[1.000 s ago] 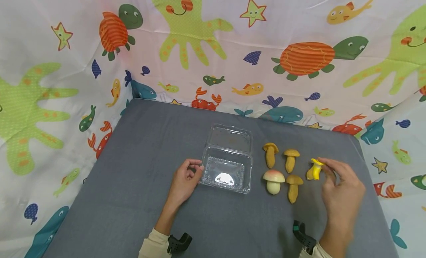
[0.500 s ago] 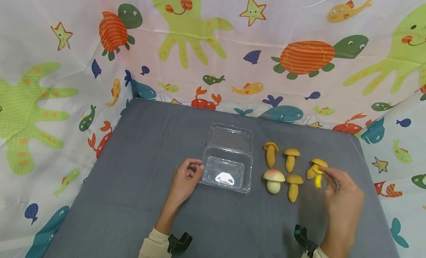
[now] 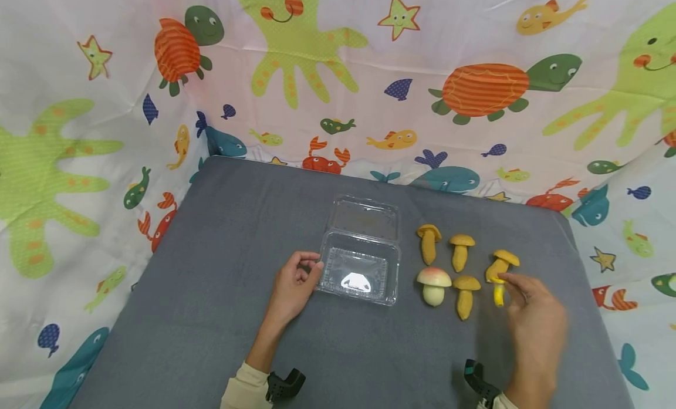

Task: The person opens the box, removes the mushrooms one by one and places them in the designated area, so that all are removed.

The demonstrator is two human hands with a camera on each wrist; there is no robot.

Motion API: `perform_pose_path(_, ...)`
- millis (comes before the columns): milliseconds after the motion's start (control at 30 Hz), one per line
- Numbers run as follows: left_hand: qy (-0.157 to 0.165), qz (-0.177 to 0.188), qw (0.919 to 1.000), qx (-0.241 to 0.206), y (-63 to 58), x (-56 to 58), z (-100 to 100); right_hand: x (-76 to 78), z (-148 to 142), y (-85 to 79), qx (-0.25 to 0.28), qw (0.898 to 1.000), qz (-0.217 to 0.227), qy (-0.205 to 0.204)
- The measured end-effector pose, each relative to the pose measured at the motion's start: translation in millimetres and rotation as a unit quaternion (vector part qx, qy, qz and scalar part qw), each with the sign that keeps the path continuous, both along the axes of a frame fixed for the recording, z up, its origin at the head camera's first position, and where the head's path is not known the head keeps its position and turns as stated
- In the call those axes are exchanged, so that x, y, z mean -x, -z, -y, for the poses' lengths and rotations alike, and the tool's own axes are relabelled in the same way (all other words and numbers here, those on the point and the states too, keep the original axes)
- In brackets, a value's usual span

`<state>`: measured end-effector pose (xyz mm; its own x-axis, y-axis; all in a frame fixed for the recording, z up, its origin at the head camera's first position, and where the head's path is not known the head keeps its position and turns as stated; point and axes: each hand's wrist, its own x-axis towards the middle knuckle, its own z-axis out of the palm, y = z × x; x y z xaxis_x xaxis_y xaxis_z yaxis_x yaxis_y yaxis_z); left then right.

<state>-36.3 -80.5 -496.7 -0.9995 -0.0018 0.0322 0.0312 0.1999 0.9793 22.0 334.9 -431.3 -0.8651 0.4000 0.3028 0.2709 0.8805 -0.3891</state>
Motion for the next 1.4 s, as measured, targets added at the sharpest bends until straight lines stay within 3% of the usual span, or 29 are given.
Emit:
perform_pose_path(267,-0.003,0.012,0.9999,-0.005,-23.7,-4.2,-1.7,-0.8,-5.1,11.0,0.027,0.995,0.094,0.01)
perform_pose_path(533,0.002,-0.003,1.0,0.005,-1.7,0.2,4.1,-1.4,-8.4,19.0,0.019,0.994,0.104,-0.011)
perform_pose_path(700,0.013,-0.002,0.9999,-0.004,4.0,1.2,7.9,-0.8,-8.6,22.6,0.023,0.992,0.121,-0.012)
perform_pose_path(1400,0.003,0.001,0.9998,-0.021,2.5,-5.1,8.9,-1.6,-8.7,23.6,0.041,0.987,0.148,-0.054)
